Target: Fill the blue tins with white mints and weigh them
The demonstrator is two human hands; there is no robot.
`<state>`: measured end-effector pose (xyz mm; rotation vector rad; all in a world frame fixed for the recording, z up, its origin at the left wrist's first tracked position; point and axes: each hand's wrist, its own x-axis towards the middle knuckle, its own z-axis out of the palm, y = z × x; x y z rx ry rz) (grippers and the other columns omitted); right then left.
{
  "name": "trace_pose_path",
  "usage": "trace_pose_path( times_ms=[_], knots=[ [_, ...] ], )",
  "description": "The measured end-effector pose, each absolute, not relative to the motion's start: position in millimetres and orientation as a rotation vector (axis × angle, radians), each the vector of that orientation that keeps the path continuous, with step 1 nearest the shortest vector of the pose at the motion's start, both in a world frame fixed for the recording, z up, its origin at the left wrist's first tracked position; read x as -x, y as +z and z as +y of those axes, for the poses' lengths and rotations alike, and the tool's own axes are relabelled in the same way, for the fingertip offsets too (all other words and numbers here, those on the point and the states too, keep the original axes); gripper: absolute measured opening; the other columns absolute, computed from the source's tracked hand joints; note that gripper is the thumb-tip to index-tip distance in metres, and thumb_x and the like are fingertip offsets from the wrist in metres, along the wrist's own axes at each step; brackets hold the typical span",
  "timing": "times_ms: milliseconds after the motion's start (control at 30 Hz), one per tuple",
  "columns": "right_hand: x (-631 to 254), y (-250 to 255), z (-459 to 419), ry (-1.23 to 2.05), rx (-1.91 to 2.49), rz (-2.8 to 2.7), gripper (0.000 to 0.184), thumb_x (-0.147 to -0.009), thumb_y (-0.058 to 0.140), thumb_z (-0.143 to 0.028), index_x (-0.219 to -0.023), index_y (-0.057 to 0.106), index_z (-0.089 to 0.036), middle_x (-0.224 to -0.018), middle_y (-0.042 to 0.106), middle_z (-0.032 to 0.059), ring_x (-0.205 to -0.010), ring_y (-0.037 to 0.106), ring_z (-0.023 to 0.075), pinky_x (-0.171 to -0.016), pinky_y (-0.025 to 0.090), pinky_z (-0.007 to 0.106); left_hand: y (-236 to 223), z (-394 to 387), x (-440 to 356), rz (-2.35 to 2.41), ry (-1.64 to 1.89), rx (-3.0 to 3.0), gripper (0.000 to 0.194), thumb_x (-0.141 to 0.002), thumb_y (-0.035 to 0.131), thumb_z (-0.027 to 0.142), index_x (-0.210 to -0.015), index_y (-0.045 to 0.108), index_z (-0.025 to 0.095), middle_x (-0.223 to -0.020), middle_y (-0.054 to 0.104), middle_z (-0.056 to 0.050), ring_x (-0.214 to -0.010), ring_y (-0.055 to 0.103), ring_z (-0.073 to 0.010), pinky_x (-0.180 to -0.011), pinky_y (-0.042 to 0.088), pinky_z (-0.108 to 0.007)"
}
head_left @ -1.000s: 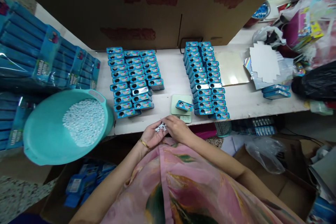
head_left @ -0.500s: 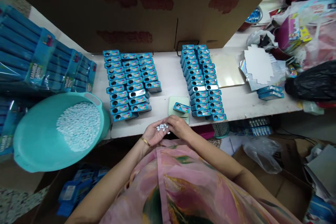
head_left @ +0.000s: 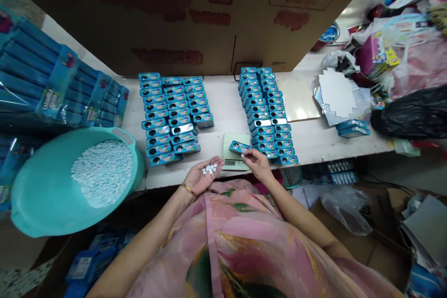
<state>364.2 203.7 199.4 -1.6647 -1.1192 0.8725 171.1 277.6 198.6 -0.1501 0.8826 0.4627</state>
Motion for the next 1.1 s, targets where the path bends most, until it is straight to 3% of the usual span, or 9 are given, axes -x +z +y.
trace_pose_path(
  times_ms=[100,267,400,500,700,900,1100],
  knots=[
    [-369,201,215,0.739,1.702,-1.248,0.009,-0.074,0.052,-0.022,-0.076,0.058,-0.017,-0.072,0.055,0.0012,-0.06,0.052,0.0099,-0.056,0.044,0.021,200,281,-165,0.907,0.49,0.146,0.023,-0.078,0.04,0.008,-0.092,0.058,0.003,-0.09,0.064,-0.017,-0.088,0.06,-0.022,-0.072,0.052,-0.029],
    [-378,202,238,0.472,1.776,-1.724,0.015,-0.079,0.045,-0.017,-0.086,0.059,-0.018,-0.082,0.059,0.0053,-0.08,0.053,0.015,-0.073,0.043,0.028,195,278,-155,0.962,0.491,0.179,0.023,-0.077,0.041,0.008,-0.093,0.057,0.004,-0.09,0.063,-0.017,-0.088,0.06,-0.0219,-0.071,0.052,-0.028],
    [-375,210,234,0.402,1.761,-1.818,0.018,-0.082,0.042,-0.018,-0.089,0.059,-0.018,-0.084,0.06,0.0062,-0.083,0.052,0.0156,-0.076,0.043,0.029,193,270,-152,0.945,0.492,0.219,0.025,-0.077,0.041,0.007,-0.095,0.057,0.004,-0.093,0.063,-0.017,-0.093,0.058,-0.0225,-0.075,0.051,-0.03],
    [-350,218,223,0.476,1.621,-1.946,0.016,-0.082,0.044,-0.018,-0.09,0.058,-0.017,-0.086,0.059,0.0057,-0.084,0.052,0.0146,-0.077,0.042,0.028,194,266,-155,0.889,0.46,0.198,0.025,-0.078,0.041,0.008,-0.096,0.057,0.004,-0.093,0.064,-0.016,-0.092,0.058,-0.0225,-0.077,0.049,-0.032],
    [-284,201,218,0.776,1.425,-2.537,0.012,-0.08,0.047,-0.018,-0.08,0.058,-0.013,-0.088,0.058,0.0068,-0.083,0.051,0.0142,-0.074,0.041,0.025,194,258,-152,0.9,0.346,0.206,0.024,-0.082,0.037,0.012,-0.093,0.057,0.007,-0.071,0.065,-0.007,-0.062,0.062,-0.0132,-0.066,0.051,-0.027],
    [-274,187,214,0.944,1.422,-2.531,0.014,-0.081,0.046,-0.022,-0.09,0.056,-0.017,-0.091,0.054,0.0037,-0.08,0.05,0.013,-0.063,0.04,0.021,194,248,-138,0.96,0.25,0.238,0.022,-0.082,0.038,0.016,-0.085,0.058,0.008,-0.064,0.064,-0.007,-0.07,0.063,-0.0189,-0.07,0.05,-0.033],
    [-285,194,212,0.863,1.334,-2.334,0.013,-0.079,0.047,-0.02,-0.087,0.057,-0.016,-0.089,0.055,0.0055,-0.085,0.049,0.0138,-0.072,0.041,0.024,194,248,-137,0.946,0.318,0.203,0.024,-0.081,0.038,0.012,-0.095,0.057,0.007,-0.076,0.066,-0.009,-0.08,0.062,-0.0197,-0.076,0.049,-0.034]
  ],
)
